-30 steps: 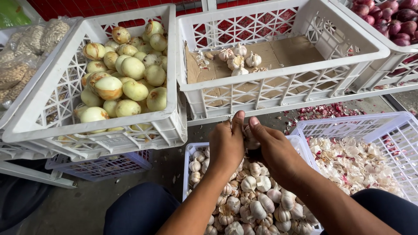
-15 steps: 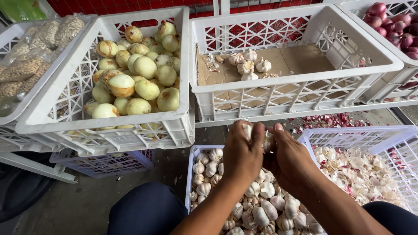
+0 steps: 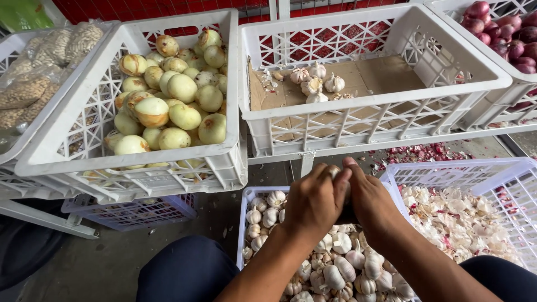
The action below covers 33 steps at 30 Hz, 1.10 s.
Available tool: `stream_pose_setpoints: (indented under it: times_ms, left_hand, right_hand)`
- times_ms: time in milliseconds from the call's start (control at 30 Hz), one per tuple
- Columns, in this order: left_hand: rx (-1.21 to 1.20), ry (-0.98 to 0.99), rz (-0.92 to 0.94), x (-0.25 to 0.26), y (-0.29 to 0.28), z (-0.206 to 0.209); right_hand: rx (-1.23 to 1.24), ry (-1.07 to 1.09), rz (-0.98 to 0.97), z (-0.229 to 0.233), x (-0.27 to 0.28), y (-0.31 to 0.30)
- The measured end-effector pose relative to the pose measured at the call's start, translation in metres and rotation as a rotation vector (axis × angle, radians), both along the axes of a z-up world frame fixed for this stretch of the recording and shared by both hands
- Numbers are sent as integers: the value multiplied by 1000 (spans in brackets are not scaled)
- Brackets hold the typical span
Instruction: The person sits in front of several white crates and peels garlic bulbs by hand. They remove the dry outer skins and place the peeled garlic into a crate, while the skins fall into a separate container below.
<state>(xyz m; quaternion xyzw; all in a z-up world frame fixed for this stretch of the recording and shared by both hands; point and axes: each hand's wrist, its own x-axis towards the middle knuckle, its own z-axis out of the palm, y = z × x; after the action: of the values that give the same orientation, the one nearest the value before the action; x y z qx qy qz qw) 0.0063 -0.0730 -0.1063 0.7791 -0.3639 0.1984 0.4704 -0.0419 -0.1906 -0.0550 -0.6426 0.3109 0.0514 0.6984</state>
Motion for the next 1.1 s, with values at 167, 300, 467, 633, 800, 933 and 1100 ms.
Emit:
stream_pose_setpoints:
  times_ms: [167,300,467,633,800,933,1100]
  left_hand:
    - [-30,-34,89,1,10,27]
    - [36,160,217,1,11,31]
    - [43,447,76,-3,13,38]
    - [-43,-68,-13,-19,10,45]
    - [46,-49,69,-15,2,23]
    - [17,37,64,-13,8,32]
    - [-127,29,55,-5,13,37]
  right_hand:
    - [-68,11,16,13,-2,9]
    - [13,145,13,31,-1,20]
    - [278,105,-57,-2,11,1]
    - [277,85,-209,45,-3,18]
    - [100,58,-5,26,-3,7]
    - [93,137,-70,12,-1,7]
    - [72,140,-38,26,-1,14]
